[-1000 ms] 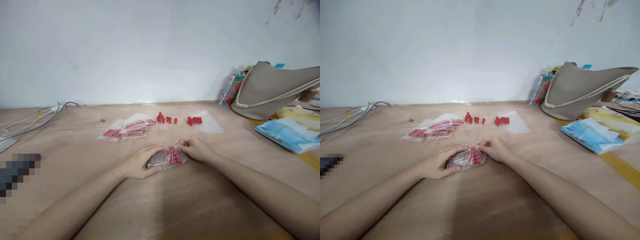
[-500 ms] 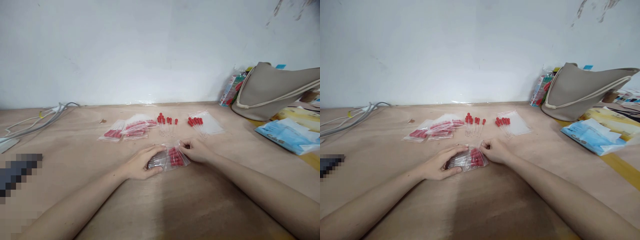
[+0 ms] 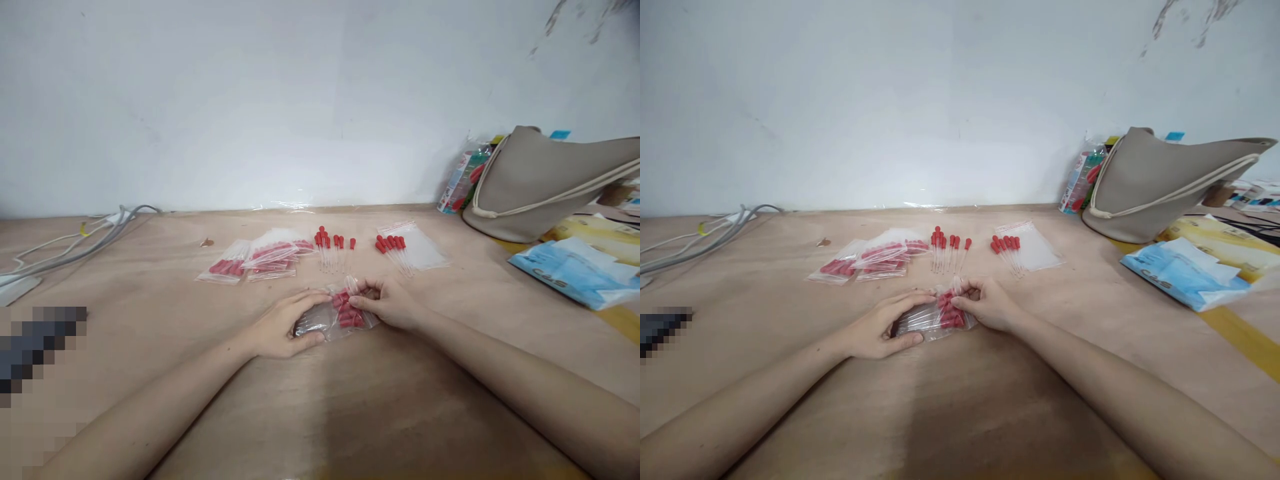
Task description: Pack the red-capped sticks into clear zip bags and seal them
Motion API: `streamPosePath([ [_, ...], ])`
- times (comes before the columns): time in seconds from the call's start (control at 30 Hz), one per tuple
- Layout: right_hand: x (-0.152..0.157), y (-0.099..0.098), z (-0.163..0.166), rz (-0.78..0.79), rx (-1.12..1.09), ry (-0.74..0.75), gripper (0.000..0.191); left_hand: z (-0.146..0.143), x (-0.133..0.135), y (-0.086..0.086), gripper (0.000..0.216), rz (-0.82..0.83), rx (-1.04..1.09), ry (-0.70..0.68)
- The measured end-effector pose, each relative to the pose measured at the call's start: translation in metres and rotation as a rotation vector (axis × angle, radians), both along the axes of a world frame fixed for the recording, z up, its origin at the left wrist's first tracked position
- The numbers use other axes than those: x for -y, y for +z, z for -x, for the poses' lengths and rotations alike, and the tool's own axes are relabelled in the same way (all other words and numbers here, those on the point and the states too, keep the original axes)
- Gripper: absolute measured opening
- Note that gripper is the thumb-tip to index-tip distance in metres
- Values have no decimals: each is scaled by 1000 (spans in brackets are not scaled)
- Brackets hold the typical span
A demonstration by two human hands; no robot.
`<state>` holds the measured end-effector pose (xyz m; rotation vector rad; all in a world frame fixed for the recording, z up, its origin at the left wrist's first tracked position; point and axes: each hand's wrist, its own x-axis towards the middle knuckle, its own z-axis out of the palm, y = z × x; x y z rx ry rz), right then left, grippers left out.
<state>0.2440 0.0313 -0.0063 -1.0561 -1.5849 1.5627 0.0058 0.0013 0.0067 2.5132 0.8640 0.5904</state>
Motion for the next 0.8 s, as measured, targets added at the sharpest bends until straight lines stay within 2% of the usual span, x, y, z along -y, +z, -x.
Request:
streamPosePath([
  [0.13,2,-1,5,33,-101,-49,40,1,-3,4,51,47,144,96],
  [0.27,10,2,15,13,-148,14,38,3,-7,11,50,126,222,219],
  [0.33,14,3,21,36,-168,64,37,4,-8,14,53,242,206,186],
  [0.5,22,1,27,118,-225,169,38,10,-10,24,41,733,160,-25],
  [0.6,21,0,25,117,-240,176,44,23,-13,39,28,870,35,-137],
  [0.67,17,0,20,55,-190,135,44,37,-14,53,15,863,-77,-139],
  [0.73,9,1,11,-85,-69,49,38,55,-15,65,13,804,-204,-32],
  [0.8,-6,3,-2,-314,114,-108,29,77,-19,73,20,568,-342,161],
])
